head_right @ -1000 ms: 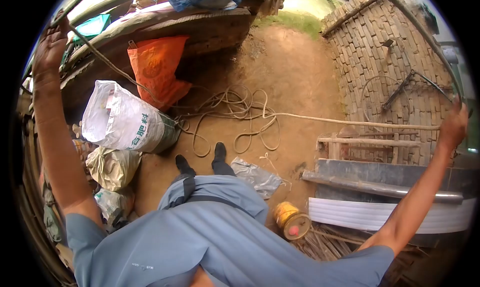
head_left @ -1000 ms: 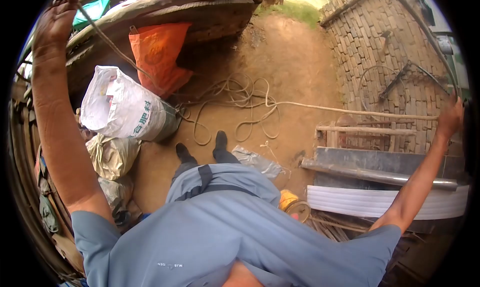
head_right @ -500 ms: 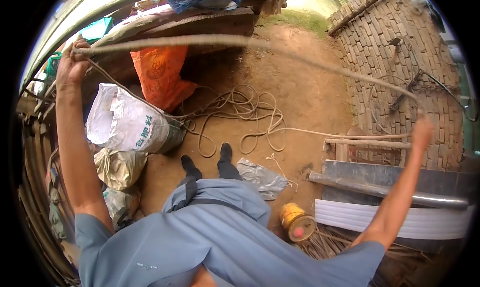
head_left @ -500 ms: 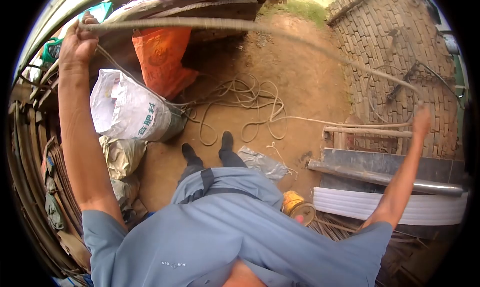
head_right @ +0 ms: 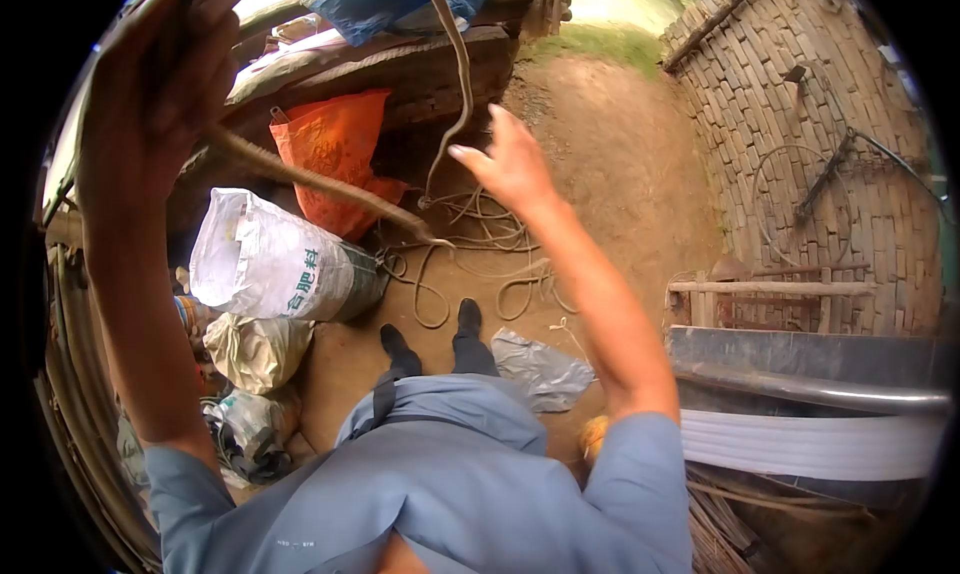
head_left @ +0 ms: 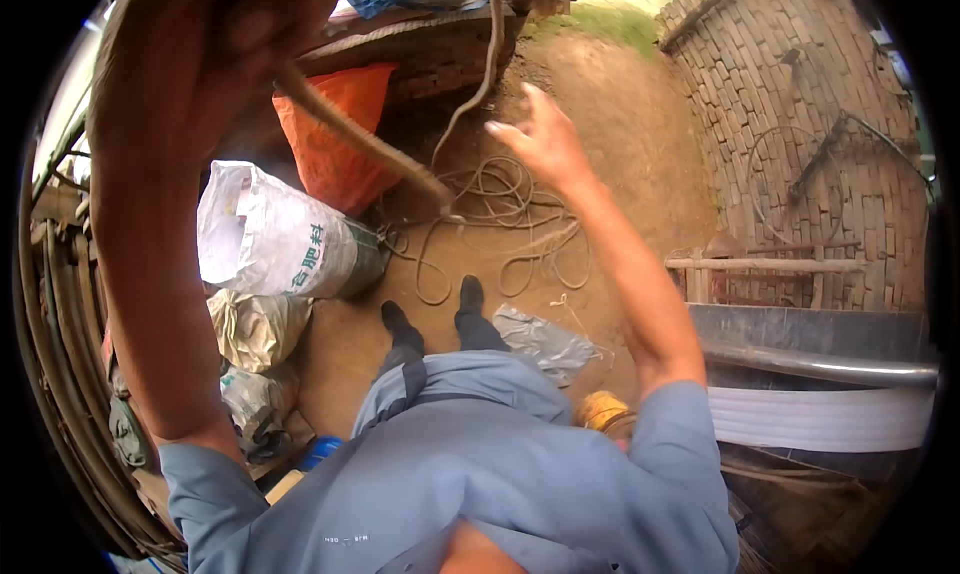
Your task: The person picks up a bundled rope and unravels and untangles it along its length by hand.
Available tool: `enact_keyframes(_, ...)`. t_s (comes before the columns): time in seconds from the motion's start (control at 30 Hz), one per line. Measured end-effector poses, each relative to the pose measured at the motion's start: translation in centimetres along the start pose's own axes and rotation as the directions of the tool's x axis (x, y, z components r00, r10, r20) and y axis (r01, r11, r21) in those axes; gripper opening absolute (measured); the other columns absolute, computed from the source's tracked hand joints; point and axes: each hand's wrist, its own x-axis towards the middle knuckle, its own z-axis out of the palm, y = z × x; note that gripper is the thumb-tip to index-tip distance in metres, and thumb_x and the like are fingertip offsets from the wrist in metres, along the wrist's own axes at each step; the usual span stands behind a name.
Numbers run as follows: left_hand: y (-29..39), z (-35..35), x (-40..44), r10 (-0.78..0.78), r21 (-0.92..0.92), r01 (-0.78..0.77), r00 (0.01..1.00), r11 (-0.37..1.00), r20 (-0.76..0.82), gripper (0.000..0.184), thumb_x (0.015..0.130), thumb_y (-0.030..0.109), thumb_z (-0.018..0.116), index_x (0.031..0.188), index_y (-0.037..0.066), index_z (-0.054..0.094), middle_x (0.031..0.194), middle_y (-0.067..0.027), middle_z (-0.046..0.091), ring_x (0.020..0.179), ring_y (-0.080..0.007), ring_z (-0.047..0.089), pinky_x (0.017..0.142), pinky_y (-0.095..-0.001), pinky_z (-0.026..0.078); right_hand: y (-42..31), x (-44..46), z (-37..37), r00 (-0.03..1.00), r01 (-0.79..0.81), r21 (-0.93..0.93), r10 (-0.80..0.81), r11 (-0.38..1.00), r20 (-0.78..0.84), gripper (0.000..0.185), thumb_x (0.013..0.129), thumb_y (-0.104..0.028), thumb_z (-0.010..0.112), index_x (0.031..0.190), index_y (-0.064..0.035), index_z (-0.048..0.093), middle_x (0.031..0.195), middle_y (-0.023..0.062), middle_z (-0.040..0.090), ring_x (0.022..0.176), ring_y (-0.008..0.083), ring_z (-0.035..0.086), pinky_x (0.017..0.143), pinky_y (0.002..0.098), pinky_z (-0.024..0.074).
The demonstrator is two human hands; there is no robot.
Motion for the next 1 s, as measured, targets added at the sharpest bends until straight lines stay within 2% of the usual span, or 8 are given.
enact_keyframes(0.17,1.7,-4.8,-1.6,-0.049,-0.346,0.211,0.905,0.914,0.422,0.044,0.111,0.023,0.044,0.142,-0.008,0.044,0.102,-0.0069,0.056,0.053,-0.005,0.041,0.047,-0.0193,0.036,-2.6,5.7,5.2,0.929,0.101,0.048,-0.077,0.994,-0.363,0.07,0.085,-0.04,0.078,0.136,0.0028,0.057,0.129,0.031,0.063,0.106,0.0434,0.068,0.096,0.0464,0.0529)
enact_keyframes(0.27,3.2,-7.7,-3.6,-0.066,-0.356,0.226,0.91,0.907,0.41,0.042,0.112,0.024,0.041,0.139,-0.007,0.047,0.099,-0.0083,0.055,0.043,-0.0047,0.036,0.04,-0.0194,0.031,-2.2,6.6,6.9,0.984,0.007,0.206,0.03,0.979,-0.174,0.029,0.089,-0.029,0.073,0.088,-0.0005,0.073,0.084,0.0245,0.072,0.089,0.0432,0.07,0.08,0.0504,0.0528)
enact_keyframes(0.4,5.5,-11.6,-8.2,-0.022,-0.363,0.083,0.985,0.928,0.169,0.031,0.106,0.025,0.05,0.122,-0.001,0.051,0.091,-0.0075,0.051,0.056,-0.0078,0.045,0.044,-0.0211,0.033,2.9,7.6,10.3,0.984,-0.161,0.252,0.175,0.954,-0.034,0.029,0.092,-0.028,0.069,0.085,-0.0003,0.072,0.078,0.0208,0.072,0.08,0.0376,0.072,0.074,0.0472,0.0544)
enact_keyframes(0.57,1.5,-15.4,-13.6,-0.349,0.133,0.34,0.936,0.931,0.047,0.044,0.096,0.034,0.058,0.119,-0.004,0.061,0.092,-0.0078,0.057,0.067,-0.0077,0.053,0.053,-0.0216,0.04,-2.7,10.2,-1.9,0.946,-0.163,0.334,0.243,0.929,-0.214,0.039,0.103,-0.032,0.061,0.08,-0.0018,0.071,0.064,0.0077,0.069,0.051,0.0145,0.067,0.052,0.0296,0.0576)
enact_keyframes(0.73,-6.4,-17.8,-16.2,-0.533,0.498,0.526,0.834,0.69,-0.142,0.062,0.091,0.005,0.056,0.153,0.005,0.044,0.138,-0.0156,0.056,0.116,-0.0233,0.059,0.1,-0.0345,0.047,-11.7,11.8,-13.0,0.848,0.098,0.097,-0.033,0.99,-0.53,0.034,0.096,-0.028,0.067,0.08,0.001,0.071,0.063,0.0153,0.063,0.06,0.0242,0.065,0.06,0.0418,0.0502)
enact_keyframes(0.83,-5.5,-14.3,-13.0,-0.42,0.366,0.456,0.89,0.811,-0.177,0.069,0.098,0.026,0.063,0.159,0.007,0.037,0.15,-0.0207,0.048,0.135,-0.0288,0.051,0.114,-0.0393,0.038,-17.5,10.6,-16.9,0.5,0.571,-0.515,-0.769,0.639,-0.399,0.037,0.099,-0.025,0.061,0.072,-0.001,0.067,0.064,0.0185,0.066,0.061,0.0357,0.066,0.058,0.0473,0.0495)
enact_keyframes(0.9,-3.5,-10.2,-9.6,-0.183,0.405,0.251,0.963,0.879,-0.2,0.067,0.098,0.038,0.066,0.152,0.004,0.047,0.144,-0.0214,0.055,0.135,-0.0296,0.052,0.114,-0.0401,0.039,-21.3,10.4,-15.4,0.173,0.694,-0.606,-0.907,0.389,-0.384,0.03,0.098,-0.016,0.059,0.073,-0.0027,0.067,0.067,0.0199,0.067,0.062,0.0389,0.065,0.059,0.0486,0.0499)
enact_keyframes(1.0,-1.8,-4.0,-5.4,-0.139,0.27,0.165,0.984,0.949,-0.111,0.057,0.098,0.039,0.066,0.141,0.002,0.057,0.13,-0.0188,0.064,0.126,-0.0265,0.059,0.109,-0.0402,0.044,-25.9,6.1,-12.1,0.348,0.618,-0.664,-0.904,0.42,-0.248,0.019,0.092,-0.005,0.057,0.077,-0.0016,0.069,0.074,0.0208,0.07,0.067,0.0365,0.07,0.063,0.0463,0.0554)
